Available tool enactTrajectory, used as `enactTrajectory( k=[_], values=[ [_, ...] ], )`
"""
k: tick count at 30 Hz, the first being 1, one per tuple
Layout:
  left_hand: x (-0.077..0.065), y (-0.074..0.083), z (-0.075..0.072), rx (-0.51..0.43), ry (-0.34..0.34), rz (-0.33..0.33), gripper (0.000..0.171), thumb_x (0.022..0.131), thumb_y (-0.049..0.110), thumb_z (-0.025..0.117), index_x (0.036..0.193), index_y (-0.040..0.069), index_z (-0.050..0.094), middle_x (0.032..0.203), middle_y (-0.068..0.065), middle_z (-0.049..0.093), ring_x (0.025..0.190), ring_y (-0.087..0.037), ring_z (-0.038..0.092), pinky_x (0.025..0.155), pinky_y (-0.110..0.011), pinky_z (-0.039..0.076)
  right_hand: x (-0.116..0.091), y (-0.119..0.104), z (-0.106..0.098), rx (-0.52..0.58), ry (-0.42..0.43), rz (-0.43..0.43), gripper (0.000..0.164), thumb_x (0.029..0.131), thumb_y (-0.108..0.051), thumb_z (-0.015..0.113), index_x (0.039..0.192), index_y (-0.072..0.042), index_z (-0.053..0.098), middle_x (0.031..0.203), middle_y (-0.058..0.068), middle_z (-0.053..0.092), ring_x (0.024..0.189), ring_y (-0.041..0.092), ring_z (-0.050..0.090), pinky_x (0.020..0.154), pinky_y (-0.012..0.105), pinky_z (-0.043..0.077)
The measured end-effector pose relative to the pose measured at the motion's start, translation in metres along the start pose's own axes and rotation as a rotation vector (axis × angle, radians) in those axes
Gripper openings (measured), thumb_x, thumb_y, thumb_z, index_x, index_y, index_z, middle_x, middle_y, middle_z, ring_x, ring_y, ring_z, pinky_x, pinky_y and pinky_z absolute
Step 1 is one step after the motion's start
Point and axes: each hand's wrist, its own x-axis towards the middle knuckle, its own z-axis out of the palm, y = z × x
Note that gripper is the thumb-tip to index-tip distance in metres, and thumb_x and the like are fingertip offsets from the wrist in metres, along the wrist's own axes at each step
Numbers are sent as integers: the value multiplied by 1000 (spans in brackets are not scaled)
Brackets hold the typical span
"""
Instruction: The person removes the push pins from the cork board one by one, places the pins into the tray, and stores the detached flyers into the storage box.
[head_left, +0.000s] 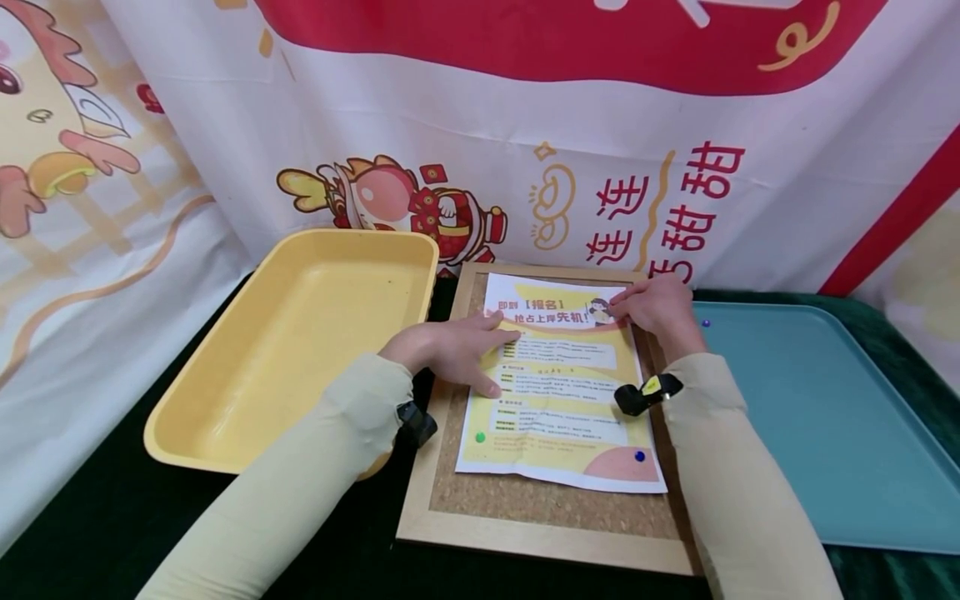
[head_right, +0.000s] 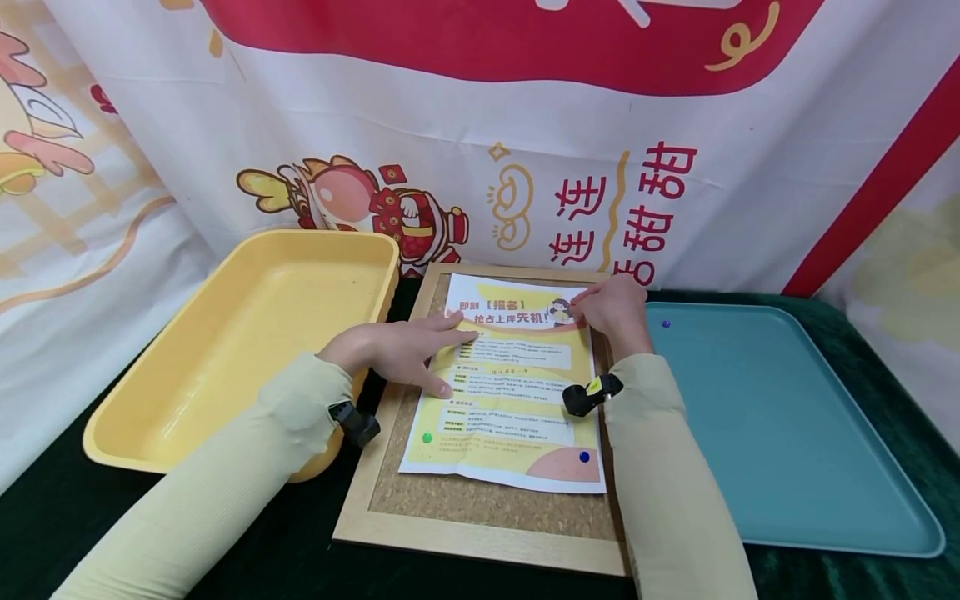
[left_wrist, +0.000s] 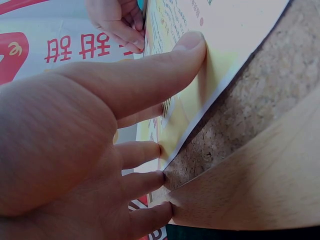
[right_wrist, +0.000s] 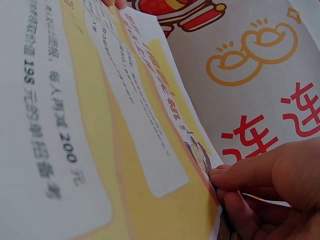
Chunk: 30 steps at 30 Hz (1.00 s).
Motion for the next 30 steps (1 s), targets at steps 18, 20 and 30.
enactTrajectory(
  k=[18, 20, 30],
  values=[
    [1, -1, 1, 9, 7, 11, 91, 101, 45, 71, 172, 24, 20, 181, -10, -3, 169, -32, -4, 136, -53, 9, 1, 0, -2, -23, -13, 11, 28, 98, -22, 78, 122, -7, 79, 137, 18, 67, 130, 35, 52, 115, 58, 41],
    [1, -1, 1, 9, 6, 11, 91, 101, 45, 71, 172, 24, 19, 181, -10, -3, 169, -32, -4, 136, -53, 8, 1, 0, -2, -30, -17, 10, 28, 98, -22, 78, 121, -7, 80, 136, 17, 68, 130, 35, 52, 115, 58, 41],
    [1, 0, 1, 8, 2, 5, 91, 101, 46, 71, 172, 24, 19, 181, -10, -3, 169, -32, -5, 136, -53, 8, 1, 0, -2, -31, -25, 14, 27, 98, -24, 77, 120, -9, 80, 135, 16, 69, 130, 35, 53, 115, 60, 42]
  ],
)
